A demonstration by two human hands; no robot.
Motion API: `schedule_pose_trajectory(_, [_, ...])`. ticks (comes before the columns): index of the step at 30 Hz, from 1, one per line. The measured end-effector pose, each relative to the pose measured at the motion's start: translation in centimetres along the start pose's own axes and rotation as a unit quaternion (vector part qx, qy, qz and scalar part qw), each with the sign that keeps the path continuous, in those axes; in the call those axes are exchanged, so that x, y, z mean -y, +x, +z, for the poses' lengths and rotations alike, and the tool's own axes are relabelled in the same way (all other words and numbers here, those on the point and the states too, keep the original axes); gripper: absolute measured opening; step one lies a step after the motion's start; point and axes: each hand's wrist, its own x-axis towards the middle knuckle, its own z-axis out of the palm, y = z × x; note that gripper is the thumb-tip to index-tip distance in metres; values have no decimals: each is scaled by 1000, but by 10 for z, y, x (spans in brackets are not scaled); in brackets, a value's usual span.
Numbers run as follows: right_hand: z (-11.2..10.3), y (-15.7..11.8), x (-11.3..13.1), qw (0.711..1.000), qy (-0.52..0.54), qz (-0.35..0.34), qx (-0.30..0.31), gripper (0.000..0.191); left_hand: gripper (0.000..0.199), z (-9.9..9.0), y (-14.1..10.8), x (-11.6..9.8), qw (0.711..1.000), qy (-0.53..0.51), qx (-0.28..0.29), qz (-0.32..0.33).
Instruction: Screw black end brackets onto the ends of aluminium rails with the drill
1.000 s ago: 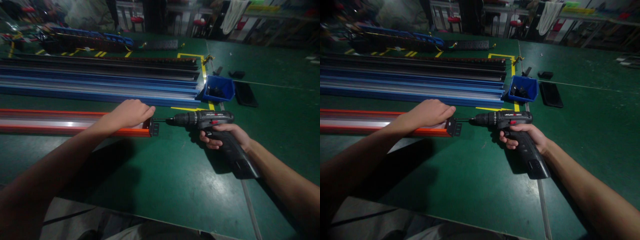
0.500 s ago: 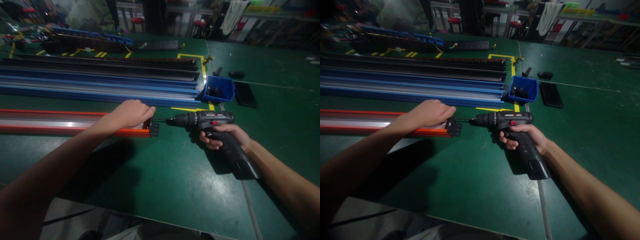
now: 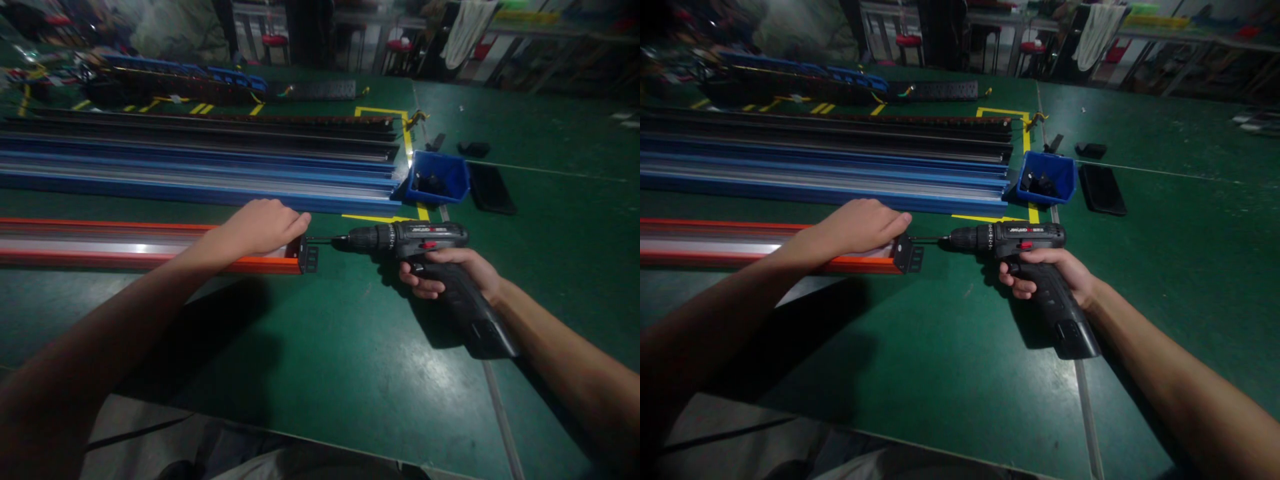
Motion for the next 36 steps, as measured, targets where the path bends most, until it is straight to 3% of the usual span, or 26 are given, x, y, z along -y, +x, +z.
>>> schedule_pose_trajectory(36, [-3, 1, 2, 1000, 6, 3, 10, 32, 59, 2, 0, -1, 1000, -19, -7, -20])
